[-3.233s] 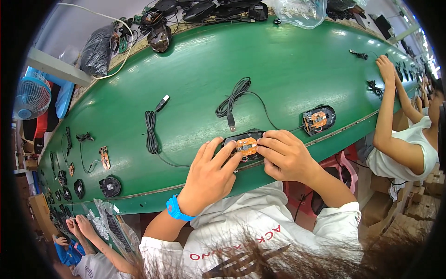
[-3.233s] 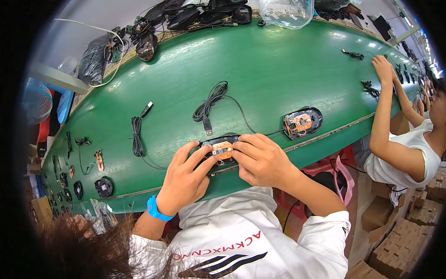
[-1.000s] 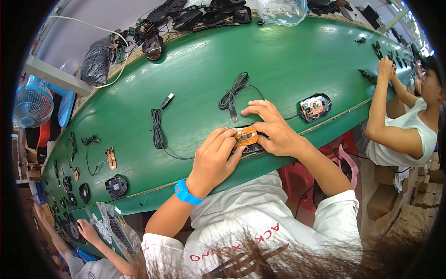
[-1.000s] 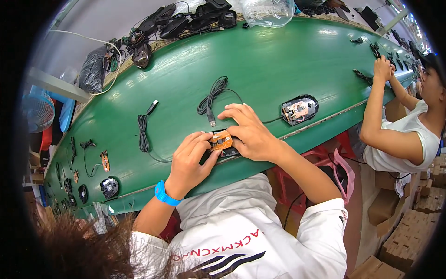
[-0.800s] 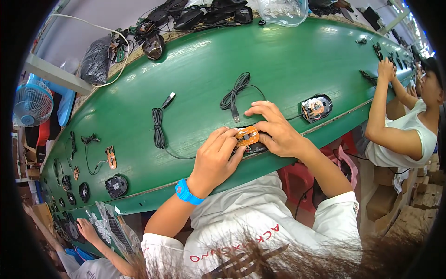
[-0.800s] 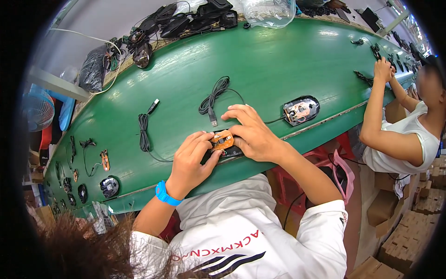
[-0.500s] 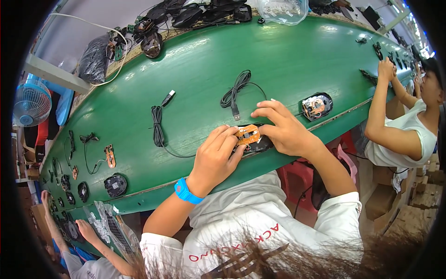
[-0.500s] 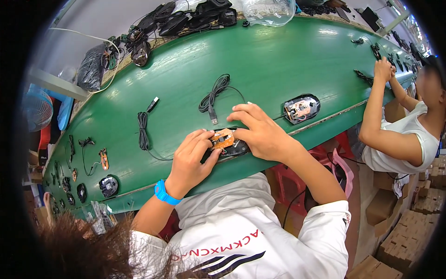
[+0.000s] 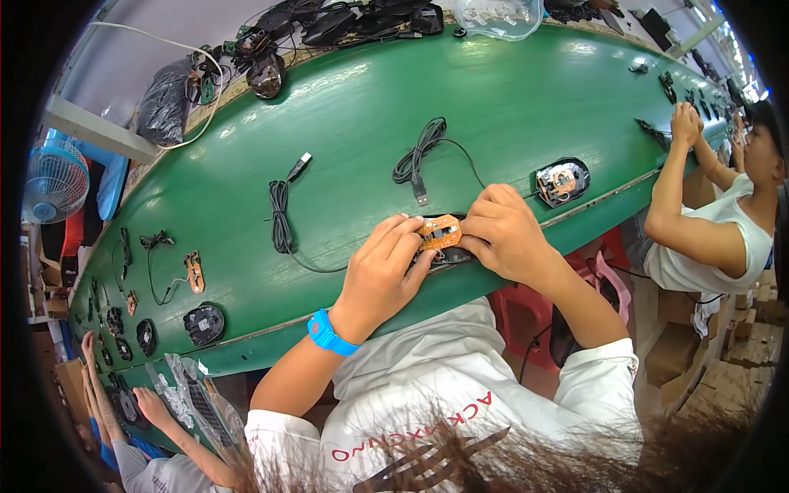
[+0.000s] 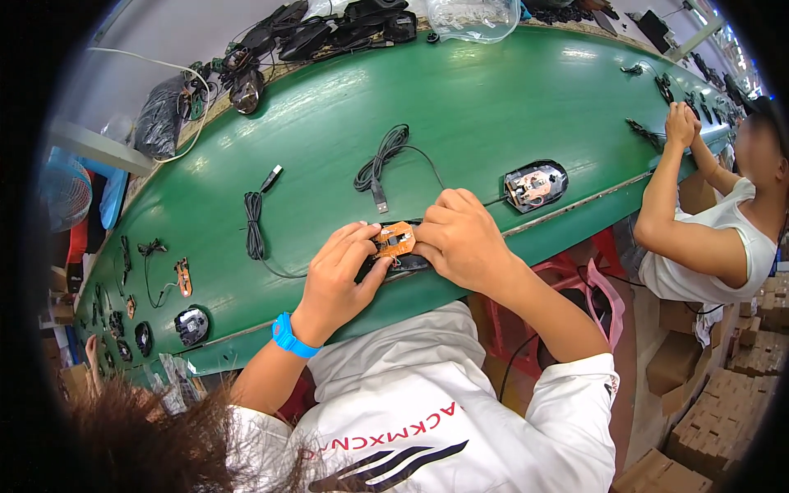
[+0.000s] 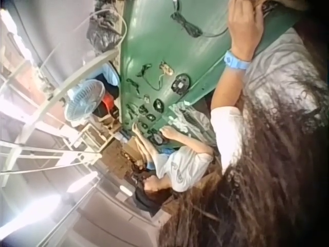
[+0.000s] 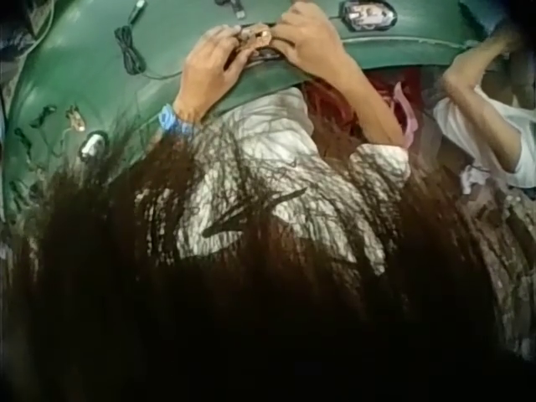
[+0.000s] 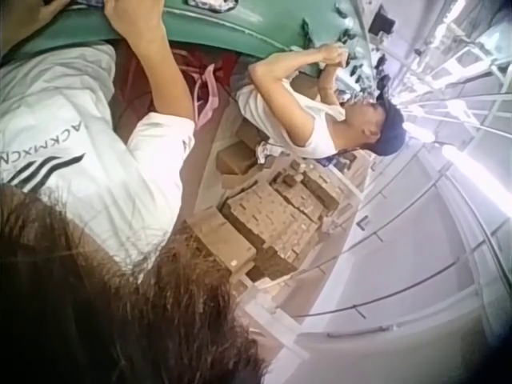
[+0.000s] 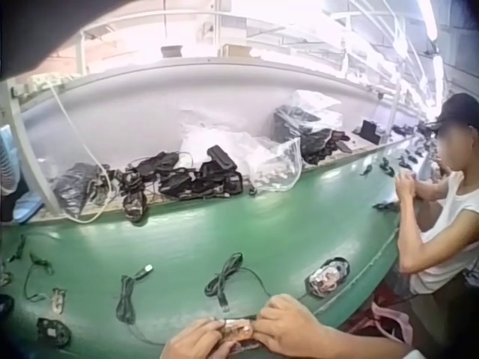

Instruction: Assembling electronic components, circuit boards, and cables into computer mouse housings on an assembly line.

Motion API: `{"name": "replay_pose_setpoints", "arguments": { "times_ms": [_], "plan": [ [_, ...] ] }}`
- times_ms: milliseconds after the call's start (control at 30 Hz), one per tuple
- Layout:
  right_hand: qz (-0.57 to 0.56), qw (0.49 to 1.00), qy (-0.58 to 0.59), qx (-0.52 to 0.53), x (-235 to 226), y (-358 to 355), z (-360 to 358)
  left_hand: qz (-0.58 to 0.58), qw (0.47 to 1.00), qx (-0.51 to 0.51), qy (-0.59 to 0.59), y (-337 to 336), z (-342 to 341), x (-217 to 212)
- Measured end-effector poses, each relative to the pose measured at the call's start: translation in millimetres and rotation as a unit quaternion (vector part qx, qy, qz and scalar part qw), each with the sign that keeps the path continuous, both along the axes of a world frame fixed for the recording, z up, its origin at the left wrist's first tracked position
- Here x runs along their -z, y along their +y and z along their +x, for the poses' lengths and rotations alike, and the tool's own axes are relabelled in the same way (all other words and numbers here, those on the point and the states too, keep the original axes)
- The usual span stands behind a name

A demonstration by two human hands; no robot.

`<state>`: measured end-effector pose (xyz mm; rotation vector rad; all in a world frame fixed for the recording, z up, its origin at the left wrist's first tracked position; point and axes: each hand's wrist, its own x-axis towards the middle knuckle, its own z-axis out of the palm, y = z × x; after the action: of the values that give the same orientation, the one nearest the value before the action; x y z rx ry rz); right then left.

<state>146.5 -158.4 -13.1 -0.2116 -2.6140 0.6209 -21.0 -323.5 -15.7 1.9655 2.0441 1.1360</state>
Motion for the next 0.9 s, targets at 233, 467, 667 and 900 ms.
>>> {"name": "replay_pose_setpoints", "arguments": {
  "times_ms": [233, 467, 667, 900],
  "plan": [
    [-0.061, 0.998, 0.019, -0.029, -1.1, -2.1, -0.7, 0.002, 1.000, 0.004, -0.010, -7.7, -4.2, 0.9],
    [-0.024, 0.995, 0.034, -0.092, -2.1, -7.2, 5.5, 0.012, 1.000, 0.012, -0.011, -14.8, -9.7, 0.1],
    [-0.038, 0.998, 0.038, -0.046, -4.8, -19.1, 6.2, 0.018, 1.000, 0.014, 0.002, -18.1, -12.7, -1.8],
    [-0.067, 0.998, -0.009, -0.007, -14.2, -28.5, 1.7, 0.012, 1.000, 0.017, -0.002, -21.5, -13.8, -2.7]
  ]
}}
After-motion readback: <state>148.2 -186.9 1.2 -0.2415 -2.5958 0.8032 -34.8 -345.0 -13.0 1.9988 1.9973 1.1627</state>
